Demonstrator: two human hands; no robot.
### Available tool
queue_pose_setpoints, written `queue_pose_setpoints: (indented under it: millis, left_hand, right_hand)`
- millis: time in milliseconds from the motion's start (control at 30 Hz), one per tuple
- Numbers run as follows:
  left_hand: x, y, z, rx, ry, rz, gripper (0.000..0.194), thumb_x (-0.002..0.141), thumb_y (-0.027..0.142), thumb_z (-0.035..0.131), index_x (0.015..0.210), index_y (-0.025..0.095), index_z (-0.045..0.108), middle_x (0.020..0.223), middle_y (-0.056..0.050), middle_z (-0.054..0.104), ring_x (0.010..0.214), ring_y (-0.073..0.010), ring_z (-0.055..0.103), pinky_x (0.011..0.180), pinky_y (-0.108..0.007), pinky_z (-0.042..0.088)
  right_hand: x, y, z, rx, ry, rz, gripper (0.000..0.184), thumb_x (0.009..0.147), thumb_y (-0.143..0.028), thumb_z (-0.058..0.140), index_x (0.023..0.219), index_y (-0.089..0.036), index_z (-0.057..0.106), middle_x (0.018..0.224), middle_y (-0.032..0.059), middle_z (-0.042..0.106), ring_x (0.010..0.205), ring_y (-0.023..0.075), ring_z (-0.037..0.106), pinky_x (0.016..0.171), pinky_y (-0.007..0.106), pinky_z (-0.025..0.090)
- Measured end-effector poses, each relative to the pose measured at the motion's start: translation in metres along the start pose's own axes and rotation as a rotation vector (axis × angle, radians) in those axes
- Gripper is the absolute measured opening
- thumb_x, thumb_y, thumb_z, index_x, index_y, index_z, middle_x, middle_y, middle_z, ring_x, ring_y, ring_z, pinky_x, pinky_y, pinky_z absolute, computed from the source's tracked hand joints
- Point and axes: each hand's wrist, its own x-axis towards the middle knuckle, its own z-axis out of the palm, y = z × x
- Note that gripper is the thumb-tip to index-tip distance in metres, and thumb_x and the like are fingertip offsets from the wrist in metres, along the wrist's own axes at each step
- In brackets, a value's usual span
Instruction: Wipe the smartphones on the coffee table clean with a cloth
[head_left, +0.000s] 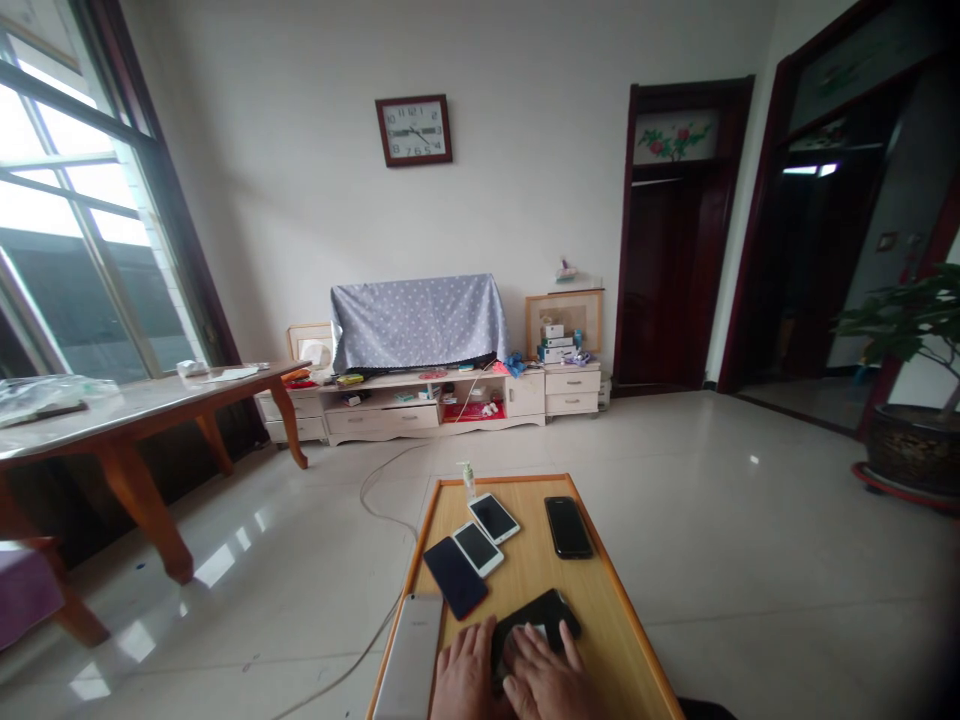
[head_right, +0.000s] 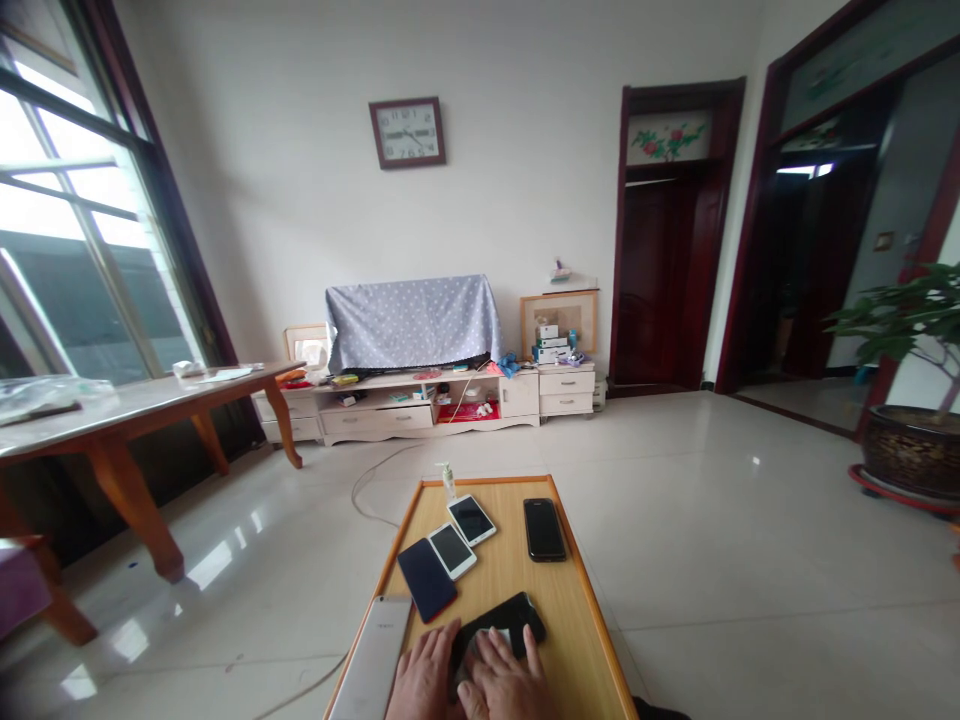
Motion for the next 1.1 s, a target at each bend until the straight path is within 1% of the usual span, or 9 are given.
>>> queue_pose_setpoints:
  millis: [100, 200, 300, 467, 567, 733, 900, 967, 1100]
  left_hand:
    - [-0.005, 0.004, -0.002, -0.036, 0.059, 0.032, 0.079, 0.077, 0.047, 0.052, 0.151, 0.020, 0.045, 0.155, -0.008, 0.050, 0.143, -0.0292, 0.042, 0.117, -0.041, 0.031]
    - [-0.011, 0.007, -0.004, -0.071, 0.105, 0.048, 0.075, 0.077, 0.048, 0.055, 0.147, 0.021, 0.050, 0.151, -0.008, 0.054, 0.141, -0.0287, 0.044, 0.117, -0.041, 0.031]
    - [-0.018, 0.009, -0.005, -0.098, 0.123, 0.058, 0.075, 0.075, 0.047, 0.059, 0.145, 0.022, 0.052, 0.148, -0.007, 0.057, 0.139, -0.0283, 0.045, 0.118, -0.040, 0.030]
    - [-0.026, 0.010, -0.004, -0.113, 0.149, 0.104, 0.079, 0.071, 0.050, 0.065, 0.143, 0.021, 0.054, 0.144, -0.008, 0.060, 0.135, -0.0293, 0.048, 0.117, -0.040, 0.030]
    - [-0.027, 0.010, -0.005, -0.101, 0.135, 0.124, 0.079, 0.070, 0.048, 0.065, 0.144, 0.022, 0.054, 0.144, -0.008, 0.059, 0.135, -0.0297, 0.047, 0.119, -0.041, 0.029]
    - [-0.027, 0.009, -0.009, -0.066, 0.041, 0.110, 0.083, 0.071, 0.041, 0.060, 0.149, 0.019, 0.046, 0.150, -0.009, 0.055, 0.140, -0.0293, 0.045, 0.120, -0.041, 0.029]
    - [-0.034, 0.002, 0.003, -0.086, 0.103, 0.117, 0.075, 0.078, 0.045, 0.056, 0.148, 0.019, 0.049, 0.153, -0.009, 0.052, 0.144, -0.0282, 0.042, 0.123, -0.041, 0.027]
    - [-0.036, -0.001, 0.009, -0.086, 0.121, 0.117, 0.072, 0.081, 0.045, 0.053, 0.147, 0.018, 0.049, 0.154, -0.010, 0.051, 0.145, -0.0274, 0.042, 0.124, -0.041, 0.027]
    - [-0.036, -0.003, 0.011, -0.036, 0.092, 0.090, 0.070, 0.081, 0.031, 0.047, 0.149, 0.016, 0.048, 0.157, -0.009, 0.048, 0.146, -0.0237, 0.040, 0.124, -0.037, 0.026]
  right_hand:
    - [-0.012, 0.005, -0.011, -0.039, 0.018, 0.087, 0.051, 0.105, -0.056, 0.027, 0.145, -0.039, 0.054, 0.152, 0.0021, 0.049, 0.145, 0.0320, 0.041, 0.122, 0.068, 0.015]
    - [-0.015, 0.007, -0.020, -0.078, 0.053, 0.147, 0.059, 0.105, -0.059, 0.020, 0.145, -0.032, 0.055, 0.152, 0.0059, 0.049, 0.146, 0.0306, 0.040, 0.123, 0.067, 0.013]
    - [-0.012, 0.011, -0.021, -0.094, 0.092, 0.178, 0.062, 0.106, -0.058, 0.017, 0.145, -0.031, 0.055, 0.153, 0.0061, 0.049, 0.146, 0.0290, 0.040, 0.123, 0.065, 0.013]
    - [-0.012, 0.016, -0.018, -0.109, 0.085, 0.192, 0.060, 0.105, -0.058, 0.018, 0.146, -0.031, 0.054, 0.154, 0.0052, 0.049, 0.148, 0.0270, 0.038, 0.124, 0.062, 0.010]
    - [-0.014, 0.014, -0.021, -0.114, 0.087, 0.199, 0.060, 0.106, -0.058, 0.018, 0.146, -0.031, 0.053, 0.155, 0.0043, 0.048, 0.148, 0.0260, 0.036, 0.124, 0.061, 0.009]
    - [-0.015, 0.010, -0.025, -0.123, 0.092, 0.227, 0.064, 0.106, -0.058, 0.013, 0.146, -0.029, 0.053, 0.155, 0.0057, 0.048, 0.148, 0.0259, 0.036, 0.124, 0.060, 0.007]
    - [-0.018, -0.007, -0.018, -0.130, 0.103, 0.254, 0.062, 0.105, -0.059, 0.018, 0.146, -0.029, 0.055, 0.156, 0.0075, 0.046, 0.149, 0.0284, 0.035, 0.124, 0.060, 0.009]
    - [-0.024, -0.020, -0.012, -0.090, 0.082, 0.203, 0.059, 0.106, -0.057, 0.020, 0.146, -0.031, 0.054, 0.156, 0.0063, 0.047, 0.149, 0.0277, 0.035, 0.124, 0.060, 0.009]
    - [-0.037, -0.039, -0.003, 0.011, 0.046, 0.073, 0.052, 0.107, -0.050, 0.021, 0.149, -0.037, 0.048, 0.156, 0.0018, 0.047, 0.149, 0.0245, 0.036, 0.125, 0.058, 0.007]
